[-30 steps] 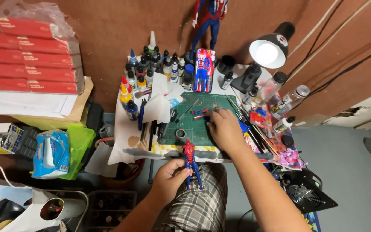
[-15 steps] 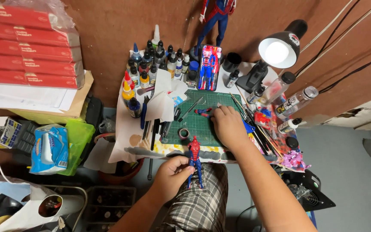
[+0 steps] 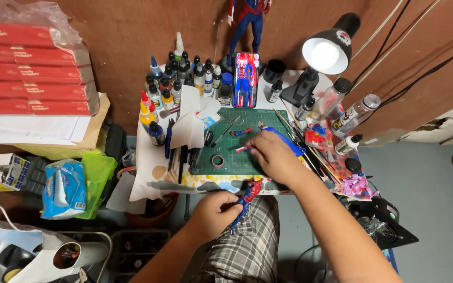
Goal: Assembling a small Spider-Man figurine by applying glue to parts and joining them together at a workbench.
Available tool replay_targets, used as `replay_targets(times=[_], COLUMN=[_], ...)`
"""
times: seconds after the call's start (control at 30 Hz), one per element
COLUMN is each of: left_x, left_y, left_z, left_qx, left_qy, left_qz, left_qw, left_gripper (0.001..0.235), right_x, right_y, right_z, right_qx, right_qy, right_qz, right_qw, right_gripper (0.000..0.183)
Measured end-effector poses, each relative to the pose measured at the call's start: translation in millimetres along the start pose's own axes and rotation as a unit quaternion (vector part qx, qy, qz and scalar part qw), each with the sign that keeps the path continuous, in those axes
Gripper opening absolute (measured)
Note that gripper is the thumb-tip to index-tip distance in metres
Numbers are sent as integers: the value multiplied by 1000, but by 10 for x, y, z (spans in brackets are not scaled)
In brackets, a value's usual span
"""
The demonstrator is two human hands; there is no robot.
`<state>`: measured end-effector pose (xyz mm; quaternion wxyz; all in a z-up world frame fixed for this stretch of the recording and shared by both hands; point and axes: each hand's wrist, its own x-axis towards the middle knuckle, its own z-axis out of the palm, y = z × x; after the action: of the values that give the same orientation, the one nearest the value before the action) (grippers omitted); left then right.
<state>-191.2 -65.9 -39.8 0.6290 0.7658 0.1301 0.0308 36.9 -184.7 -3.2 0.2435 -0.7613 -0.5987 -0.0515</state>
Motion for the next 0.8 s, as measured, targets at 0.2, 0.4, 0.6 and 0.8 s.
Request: replay_targets(times=[0.2, 0.4, 0.6, 0.8], left_x=[25, 25, -54, -98], left_y=[171, 211, 320, 363], left_z=[0, 53, 58, 81], left_qx=[72, 116, 115, 105], left_qy=[-46, -62, -75, -83], left_qz=[51, 25, 36, 58], left_qw=[995, 991, 990, 989], left_gripper=[30, 37, 33, 38], right_x=[-135, -269, -414, -492], right_y=[-518, -637, -692, -761], right_z=[-541, -750, -763, -777], right_qx=[171, 196, 189, 177], right_qy=[-177, -274, -249, -211], right_qz=[12, 41, 28, 19], right_qw=[969, 941, 949, 961], right_gripper=[19, 22, 22, 24])
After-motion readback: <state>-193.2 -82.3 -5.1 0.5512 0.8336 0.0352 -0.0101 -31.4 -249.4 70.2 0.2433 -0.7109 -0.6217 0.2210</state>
